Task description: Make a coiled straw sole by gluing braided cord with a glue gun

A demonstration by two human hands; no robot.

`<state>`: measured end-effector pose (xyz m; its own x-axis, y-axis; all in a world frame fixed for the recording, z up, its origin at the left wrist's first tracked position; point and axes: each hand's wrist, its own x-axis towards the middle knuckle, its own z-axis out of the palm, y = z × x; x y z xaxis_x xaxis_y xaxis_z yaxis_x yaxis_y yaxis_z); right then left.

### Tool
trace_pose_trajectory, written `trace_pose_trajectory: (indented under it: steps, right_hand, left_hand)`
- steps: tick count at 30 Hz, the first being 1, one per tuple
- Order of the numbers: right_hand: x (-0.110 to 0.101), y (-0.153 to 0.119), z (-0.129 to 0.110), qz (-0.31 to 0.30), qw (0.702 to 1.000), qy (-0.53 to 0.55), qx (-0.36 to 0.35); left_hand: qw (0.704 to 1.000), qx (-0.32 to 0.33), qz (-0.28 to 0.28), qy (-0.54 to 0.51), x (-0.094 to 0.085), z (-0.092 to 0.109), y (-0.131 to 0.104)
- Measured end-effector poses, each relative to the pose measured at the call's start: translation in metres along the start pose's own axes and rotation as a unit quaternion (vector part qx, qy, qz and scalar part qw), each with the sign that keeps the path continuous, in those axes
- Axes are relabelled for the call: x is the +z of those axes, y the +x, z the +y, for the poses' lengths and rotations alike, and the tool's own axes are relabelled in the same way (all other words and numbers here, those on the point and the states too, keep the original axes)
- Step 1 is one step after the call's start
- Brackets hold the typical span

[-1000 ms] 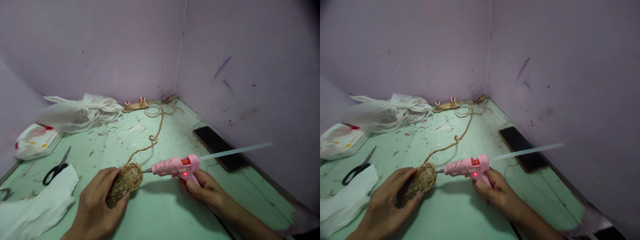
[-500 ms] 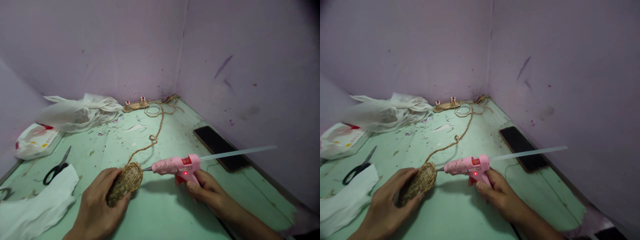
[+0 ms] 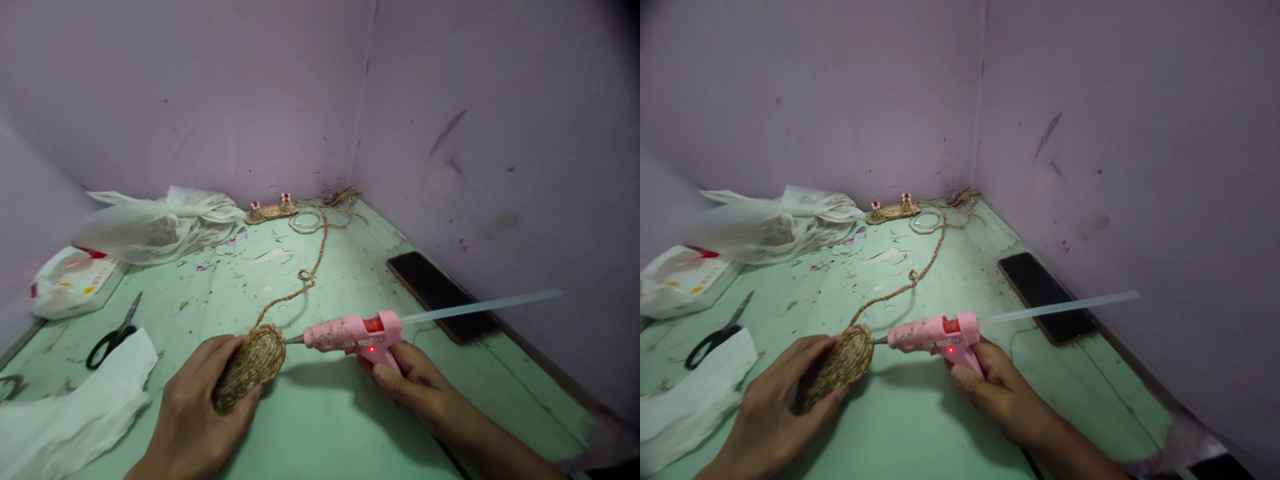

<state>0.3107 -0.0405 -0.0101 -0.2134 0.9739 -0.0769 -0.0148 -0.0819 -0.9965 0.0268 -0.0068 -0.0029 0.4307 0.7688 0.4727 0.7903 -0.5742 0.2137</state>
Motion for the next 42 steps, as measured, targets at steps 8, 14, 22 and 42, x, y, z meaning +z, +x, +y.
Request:
trace_pose_trajectory:
  steps: [8,14,22,42]
  right_hand:
    - [0.0,0.0,-0.001,-0.019,0.999,0.03,-0.014]
    - [0.002,0.003,-0.002,-0.034,0.999,0.029,0.009]
    - [0.011,0.012,-0.002,0.009,1.0,0.027,0.0]
    - [-0.025,0.085,-0.003,0.238,0.961,0.114,0.08]
  left_hand:
    - [1.0,-0.001,0.0,0.023,0.0,0.0,0.002]
    - [0.992,-0.063,-0.051,0.094,0.003,-0.002,0.003]
    - [0.989,-0.096,-0.062,0.097,0.005,-0.003,0.006]
    - [0.973,-0.083,-0.032,0.212,-0.002,-0.022,-0.026]
